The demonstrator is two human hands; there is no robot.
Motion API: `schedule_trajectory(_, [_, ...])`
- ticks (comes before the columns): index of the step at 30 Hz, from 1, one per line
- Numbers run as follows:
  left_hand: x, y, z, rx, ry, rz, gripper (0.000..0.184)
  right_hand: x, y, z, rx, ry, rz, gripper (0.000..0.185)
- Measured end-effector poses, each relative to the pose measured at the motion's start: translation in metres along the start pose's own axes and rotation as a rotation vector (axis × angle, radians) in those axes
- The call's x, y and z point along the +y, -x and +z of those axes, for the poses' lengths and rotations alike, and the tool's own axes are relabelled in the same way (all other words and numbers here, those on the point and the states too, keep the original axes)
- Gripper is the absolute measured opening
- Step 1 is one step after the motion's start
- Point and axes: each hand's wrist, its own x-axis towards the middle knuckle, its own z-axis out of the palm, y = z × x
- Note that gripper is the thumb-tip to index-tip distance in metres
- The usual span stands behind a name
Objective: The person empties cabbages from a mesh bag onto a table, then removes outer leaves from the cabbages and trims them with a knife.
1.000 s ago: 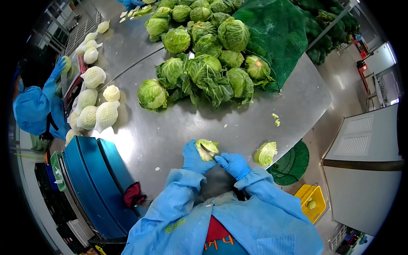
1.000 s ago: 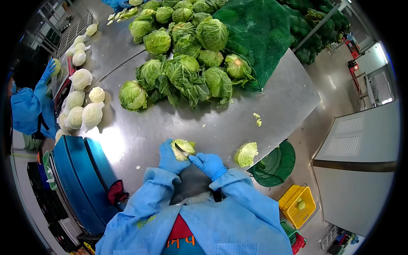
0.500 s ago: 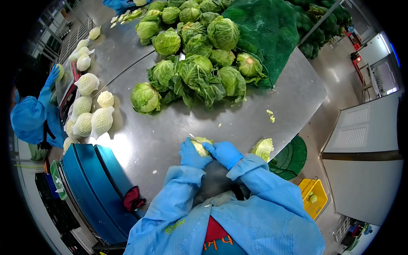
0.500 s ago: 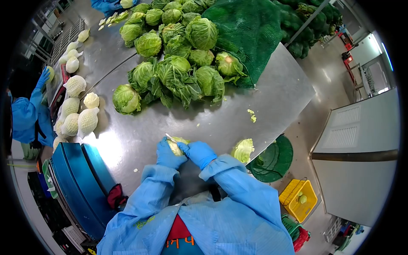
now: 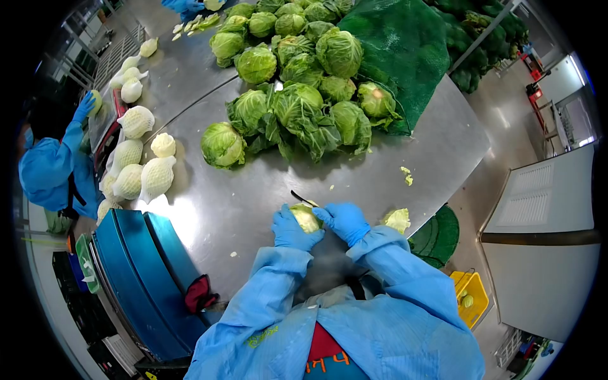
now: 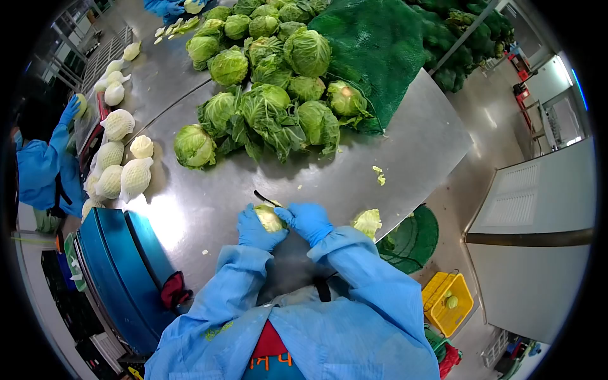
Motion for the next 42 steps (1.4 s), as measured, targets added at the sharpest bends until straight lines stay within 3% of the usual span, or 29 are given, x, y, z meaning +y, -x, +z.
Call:
schedule_trajectory(3, [-0.012, 0.001, 0.004, 0.048, 0.103, 0.101, 0.116, -0.019, 0.012, 0.003, 0.224, -0.228, 0.079, 0.042])
schedule_trajectory(6, [-0.013, 0.000, -0.004, -0.032, 0.028, 0.186, 0.110, -0.017, 0.001, 0.011, 0.253, -0.295, -0.104, 0.040])
schedule_trajectory(9, [-0.019, 0.002, -0.012, -0.033, 0.119, 0.239, 0.104, -0.017, -0.012, 0.010, 0.039, -0.158, 0.020, 0.040])
schedule_trajectory(12, [-0.071, -0.010, 0.008, 0.019, 0.560, 0.537, 0.101, -0.006, -0.016, 0.032, 0.040, -0.940, 0.227, 0.036])
schedule_trajectory(15, [-0.103, -0.005, 0.007, -0.049, 0.703, 0.548, 0.099, 0.008, -0.013, 0.052, 0.085, -1.510, 0.277, 0.030])
schedule_trajectory(16, [-0.105, -0.001, 0.004, -0.076, 0.769, 0.537, 0.099, 0.012, -0.005, 0.030, 0.062, -1.299, 0.385, 0.029])
schedule_trajectory(18, [-0.106, 0.010, -0.004, -0.130, 0.905, 0.515, 0.100, 0.062, -0.007, 0.044, 0.307, -1.530, 0.365, 0.033])
schedule_trajectory(22, [-0.093, 0.020, -0.008, 0.020, 0.659, 0.642, 0.097, 0.076, 0.007, -0.018, 0.829, -0.172, 0.099, 0.046])
schedule_trajectory(25, [-0.083, 0.018, -0.002, 0.047, 0.607, 0.635, 0.096, 0.054, 0.022, -0.013, 0.479, -0.227, 0.084, 0.055])
schedule_trajectory(26, [-0.084, 0.015, 0.002, 0.058, 0.577, 0.632, 0.096, 0.036, 0.024, -0.007, 0.237, -0.457, 0.144, 0.057])
schedule_trajectory(28, [-0.081, 0.012, 0.003, 0.064, 0.542, 0.635, 0.100, -0.001, 0.024, 0.017, -0.040, -0.777, 0.180, 0.056])
schedule_trajectory(30, [-0.075, 0.013, -0.002, 0.057, 0.529, 0.639, 0.108, -0.014, 0.020, 0.024, -0.153, -0.937, 0.220, 0.050])
schedule_trajectory(32, [-0.036, 0.022, -0.033, -0.270, 1.121, 0.137, 0.116, -0.021, 0.015, 0.021, -0.327, -1.065, 0.347, 0.046])
schedule_trajectory(34, [-0.029, 0.023, -0.043, -0.423, 1.329, -0.074, 0.121, -0.017, 0.014, 0.026, -0.329, -1.111, 0.331, 0.043])
schedule_trajectory(35, [-0.038, 0.020, -0.036, -0.415, 1.265, -0.011, 0.122, -0.012, 0.013, 0.029, -0.324, -1.128, 0.325, 0.041])
schedule_trajectory(38, [-0.070, 0.011, -0.008, -0.380, 1.087, 0.172, 0.127, 0.000, 0.016, 0.062, 0.070, -0.915, -0.089, 0.032])
schedule_trajectory(41, [-0.083, 0.013, -0.008, -0.312, 0.906, 0.272, 0.127, -0.004, 0.020, 0.048, 0.149, -0.049, -0.308, 0.025])
schedule_trajectory(42, [-0.086, 0.012, -0.008, -0.300, 0.878, 0.305, 0.126, -0.001, 0.017, 0.047, 0.088, -0.171, -0.249, 0.025])
